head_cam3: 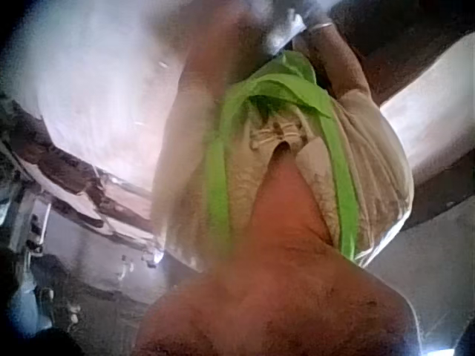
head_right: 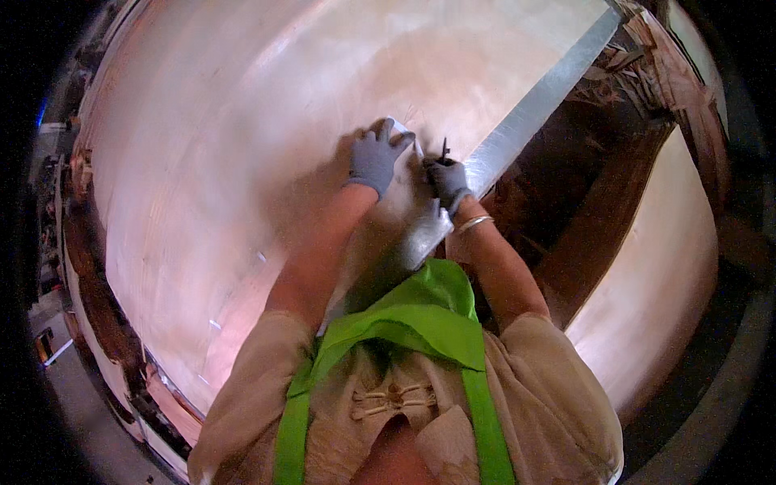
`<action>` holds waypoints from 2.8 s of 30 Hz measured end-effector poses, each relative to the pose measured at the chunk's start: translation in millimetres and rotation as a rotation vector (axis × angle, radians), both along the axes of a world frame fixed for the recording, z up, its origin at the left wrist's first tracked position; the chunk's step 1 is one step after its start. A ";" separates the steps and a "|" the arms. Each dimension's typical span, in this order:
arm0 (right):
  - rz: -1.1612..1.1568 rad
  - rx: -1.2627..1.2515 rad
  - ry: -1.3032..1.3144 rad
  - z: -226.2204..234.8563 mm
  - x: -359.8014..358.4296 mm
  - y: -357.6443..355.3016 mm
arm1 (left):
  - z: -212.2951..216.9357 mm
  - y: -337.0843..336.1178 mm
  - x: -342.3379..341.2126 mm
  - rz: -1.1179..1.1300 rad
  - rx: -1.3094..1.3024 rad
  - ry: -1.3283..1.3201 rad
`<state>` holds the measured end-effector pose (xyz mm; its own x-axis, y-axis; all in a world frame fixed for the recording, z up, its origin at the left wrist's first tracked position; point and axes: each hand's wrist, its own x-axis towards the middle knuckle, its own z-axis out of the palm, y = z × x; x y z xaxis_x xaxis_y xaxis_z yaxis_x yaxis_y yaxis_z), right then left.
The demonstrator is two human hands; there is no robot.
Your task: The person applies adhesive and thin wood veneer patches to a larger wooden panel, smoothing the patches by hand and using a tool to ensure they are flat. The person then moves the large wooden panel from the work surface to a stack of similar panels and picks up a long wooden rod.
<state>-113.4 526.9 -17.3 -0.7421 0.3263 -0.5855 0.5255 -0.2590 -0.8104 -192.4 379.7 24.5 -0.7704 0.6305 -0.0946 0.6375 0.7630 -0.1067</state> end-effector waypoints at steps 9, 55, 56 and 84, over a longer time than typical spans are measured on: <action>0.317 -0.103 -0.098 50.3 65.9 -54.9 | 8.3 -108.8 0.2 0.115 0.729 0.070; 0.929 0.657 0.612 -29.6 33.7 -47.1 | 47.6 -201.6 188.0 0.496 1.045 0.249; 0.905 0.476 0.482 -30.1 58.9 -57.9 | 59.0 -210.3 216.3 0.568 1.060 0.248; 2.051 0.309 0.351 -10.2 458.7 -601.1 | 406.8 -529.1 662.7 -0.148 1.325 0.024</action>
<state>345.3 -74.2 -27.5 -0.1200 -0.8721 -0.4743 -0.3334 0.4855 -0.8082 470.3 -149.4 431.3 -0.6797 0.3126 0.6636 0.7316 0.2226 0.6444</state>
